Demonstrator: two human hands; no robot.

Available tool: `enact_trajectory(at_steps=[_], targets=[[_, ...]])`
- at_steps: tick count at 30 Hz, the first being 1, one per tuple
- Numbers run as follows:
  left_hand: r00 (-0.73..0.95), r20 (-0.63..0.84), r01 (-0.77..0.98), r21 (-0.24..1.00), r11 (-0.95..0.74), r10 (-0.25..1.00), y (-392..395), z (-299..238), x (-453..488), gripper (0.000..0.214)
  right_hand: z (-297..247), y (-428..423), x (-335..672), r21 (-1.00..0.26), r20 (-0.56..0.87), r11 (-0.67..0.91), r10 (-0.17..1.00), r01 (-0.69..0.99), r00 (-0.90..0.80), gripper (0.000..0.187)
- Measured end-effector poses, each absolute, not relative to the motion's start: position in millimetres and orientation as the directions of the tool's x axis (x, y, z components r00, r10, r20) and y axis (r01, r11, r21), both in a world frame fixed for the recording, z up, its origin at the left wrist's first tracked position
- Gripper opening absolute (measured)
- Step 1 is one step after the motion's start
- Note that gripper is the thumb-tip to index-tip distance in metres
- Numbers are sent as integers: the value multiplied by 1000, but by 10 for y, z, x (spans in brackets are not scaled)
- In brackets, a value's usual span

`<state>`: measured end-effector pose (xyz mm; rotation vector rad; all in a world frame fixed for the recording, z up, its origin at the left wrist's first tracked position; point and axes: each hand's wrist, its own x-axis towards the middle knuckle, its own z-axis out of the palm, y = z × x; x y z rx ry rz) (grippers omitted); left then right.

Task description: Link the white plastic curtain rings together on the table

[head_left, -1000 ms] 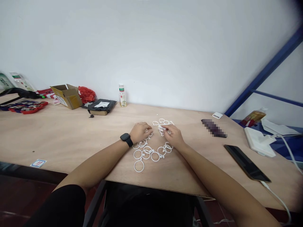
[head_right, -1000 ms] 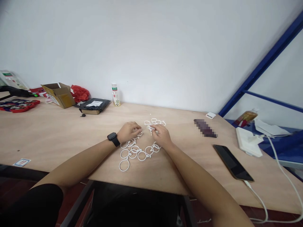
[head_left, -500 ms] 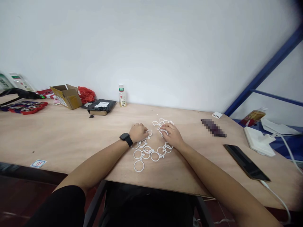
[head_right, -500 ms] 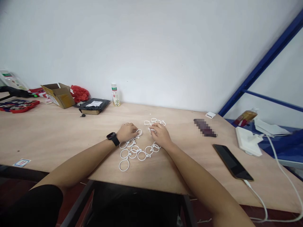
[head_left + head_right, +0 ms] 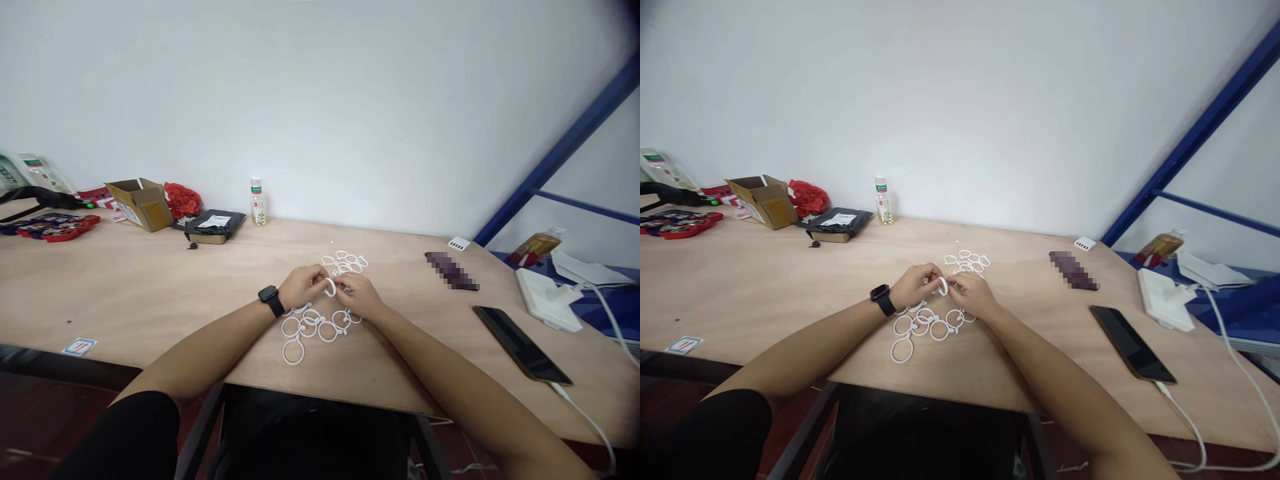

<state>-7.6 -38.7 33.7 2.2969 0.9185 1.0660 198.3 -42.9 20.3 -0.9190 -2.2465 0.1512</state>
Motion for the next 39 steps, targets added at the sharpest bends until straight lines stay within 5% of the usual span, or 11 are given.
enact_trajectory(at_steps=[11,17,39], targets=[[408,526,481,571,-665,746,-374,293,-66,11,226,-476,1957,-302,594,760,622,576,-510,28],[396,550,432,595,-678,735,-369,295,-76,13,196,-492,1935,-247,632,742,611,624,-476,12],[500,571,384,528,-758,651,-368,285,-105,30,192,-452,1965,-285,657,774,587,566,-472,22]])
